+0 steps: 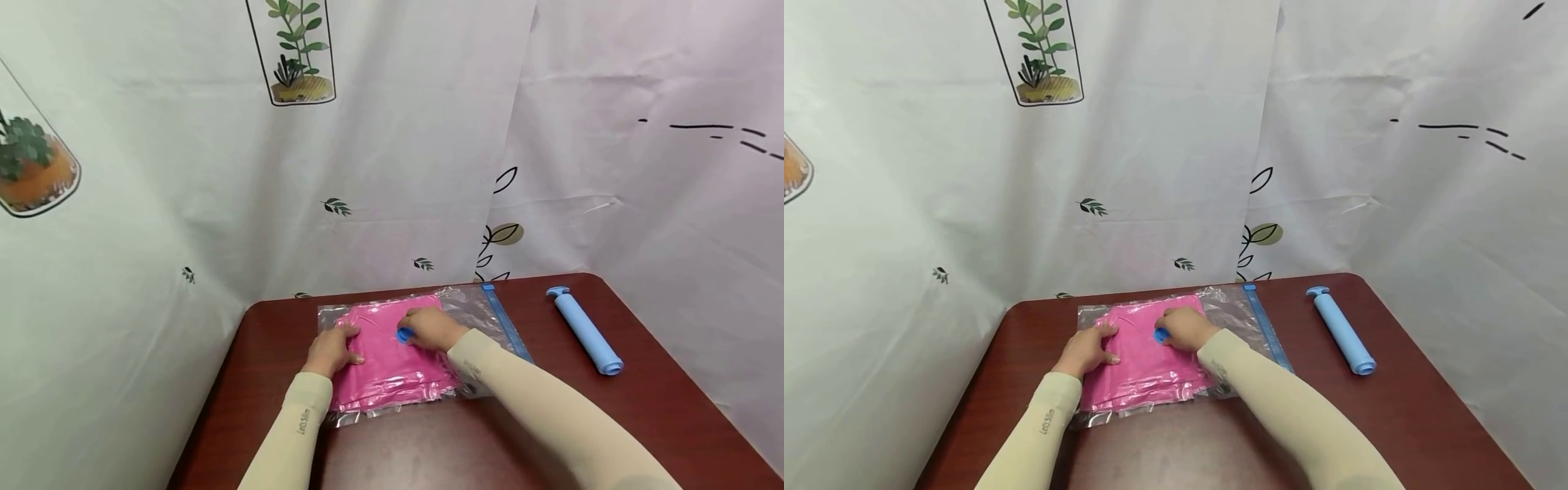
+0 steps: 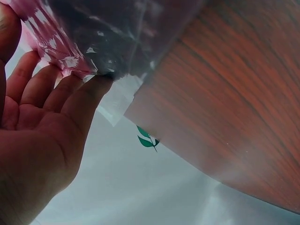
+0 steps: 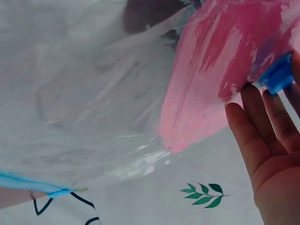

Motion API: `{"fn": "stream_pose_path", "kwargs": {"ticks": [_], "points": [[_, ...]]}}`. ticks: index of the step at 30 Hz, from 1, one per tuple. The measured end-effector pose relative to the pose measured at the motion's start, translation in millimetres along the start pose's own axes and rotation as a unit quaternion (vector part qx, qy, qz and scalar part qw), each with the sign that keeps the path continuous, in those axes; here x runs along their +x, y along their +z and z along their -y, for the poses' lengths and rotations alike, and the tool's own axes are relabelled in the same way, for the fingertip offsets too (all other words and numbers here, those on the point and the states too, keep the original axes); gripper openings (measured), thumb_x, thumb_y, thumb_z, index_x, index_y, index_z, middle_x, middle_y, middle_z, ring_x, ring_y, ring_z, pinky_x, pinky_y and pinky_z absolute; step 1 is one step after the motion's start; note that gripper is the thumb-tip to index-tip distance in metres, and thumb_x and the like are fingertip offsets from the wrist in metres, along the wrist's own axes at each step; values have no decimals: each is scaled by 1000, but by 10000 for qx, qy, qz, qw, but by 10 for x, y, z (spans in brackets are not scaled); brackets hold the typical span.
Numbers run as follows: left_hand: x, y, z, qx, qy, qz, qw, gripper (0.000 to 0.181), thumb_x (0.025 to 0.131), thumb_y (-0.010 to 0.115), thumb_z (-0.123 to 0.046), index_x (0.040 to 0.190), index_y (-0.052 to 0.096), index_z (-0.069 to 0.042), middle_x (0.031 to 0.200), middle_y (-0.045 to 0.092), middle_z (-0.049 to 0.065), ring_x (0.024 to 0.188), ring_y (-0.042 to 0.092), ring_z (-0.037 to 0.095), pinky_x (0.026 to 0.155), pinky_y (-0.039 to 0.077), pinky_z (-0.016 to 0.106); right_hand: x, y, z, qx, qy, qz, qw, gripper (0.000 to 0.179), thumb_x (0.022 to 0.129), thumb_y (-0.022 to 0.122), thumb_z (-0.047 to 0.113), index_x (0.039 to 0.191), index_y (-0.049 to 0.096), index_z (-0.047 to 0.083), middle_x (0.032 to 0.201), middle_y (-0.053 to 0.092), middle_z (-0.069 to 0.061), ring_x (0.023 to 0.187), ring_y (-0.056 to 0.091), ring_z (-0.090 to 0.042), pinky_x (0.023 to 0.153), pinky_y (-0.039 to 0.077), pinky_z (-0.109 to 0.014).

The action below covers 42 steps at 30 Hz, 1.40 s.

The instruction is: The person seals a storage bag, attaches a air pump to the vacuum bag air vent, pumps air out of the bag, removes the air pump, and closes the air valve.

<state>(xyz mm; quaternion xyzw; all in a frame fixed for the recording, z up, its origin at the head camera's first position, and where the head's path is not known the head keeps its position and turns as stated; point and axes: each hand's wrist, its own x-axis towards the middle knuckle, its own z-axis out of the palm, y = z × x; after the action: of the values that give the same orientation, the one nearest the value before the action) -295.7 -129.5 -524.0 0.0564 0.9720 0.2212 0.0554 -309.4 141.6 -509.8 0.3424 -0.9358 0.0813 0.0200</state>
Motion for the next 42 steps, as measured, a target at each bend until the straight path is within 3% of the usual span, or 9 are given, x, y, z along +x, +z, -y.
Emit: {"fn": "stream_pose_path", "kwargs": {"ticks": [3,8,9,13,21,28,36,42], "points": [[63,69,87,44,139,-119,9998,77,83,103,-32,153,74,-19,160,68,23,143,66,51,114,60,65,11,-10,17,-149,-98,-56,9998,25,102,83,11,127,83,10,115,79,-8,102,79,-25,96,68,-40],[43,61,62,8,124,-124,9998,75,85,101,-29,153,73,-17,161,66,24,145,65,52,115,59,65,20,0,18,-359,-223,-134,9990,25,102,79,3,125,81,12,116,77,-7,97,79,-22,91,69,-38],[-6,8,3,-57,35,-63,10000,74,86,101,-26,153,73,-16,163,65,24,147,64,52,118,58,66,22,0,19,-364,-258,-146,9989,24,102,79,2,124,81,12,117,77,-8,97,79,-23,91,69,-38],[-70,-59,-62,-82,-107,1,9999,73,87,99,-22,154,72,-15,165,63,24,148,62,52,120,56,66,30,16,23,-328,-239,-119,9991,20,103,81,8,123,83,11,115,78,-8,99,79,-23,92,68,-38],[-84,-53,-71,20,-18,-62,10000,74,86,99,-24,154,72,-14,164,64,24,148,63,52,119,57,65,60,54,48,-452,179,-41,9988,20,104,84,24,112,81,6,103,77,-6,92,76,-21,87,67,-36],[-67,-34,-48,-38,-76,-43,10000,73,88,98,-23,155,71,-15,166,62,24,150,61,52,120,56,65,99,71,52,-542,431,11,9976,36,104,84,38,110,78,3,100,78,-8,92,77,-24,91,68,-41],[-73,-53,-54,-62,-130,8,9999,74,88,98,-24,156,70,-16,166,62,23,148,62,53,118,57,65,103,43,63,-347,438,207,9982,24,103,85,23,119,77,7,110,75,-6,95,76,-22,93,68,-39],[-51,-30,-39,-33,-93,19,9999,73,88,98,-23,156,71,-16,165,63,23,147,63,52,118,58,65,98,39,76,-263,561,187,9979,27,102,87,29,114,77,6,105,75,-7,93,75,-23,91,68,-41]]}}
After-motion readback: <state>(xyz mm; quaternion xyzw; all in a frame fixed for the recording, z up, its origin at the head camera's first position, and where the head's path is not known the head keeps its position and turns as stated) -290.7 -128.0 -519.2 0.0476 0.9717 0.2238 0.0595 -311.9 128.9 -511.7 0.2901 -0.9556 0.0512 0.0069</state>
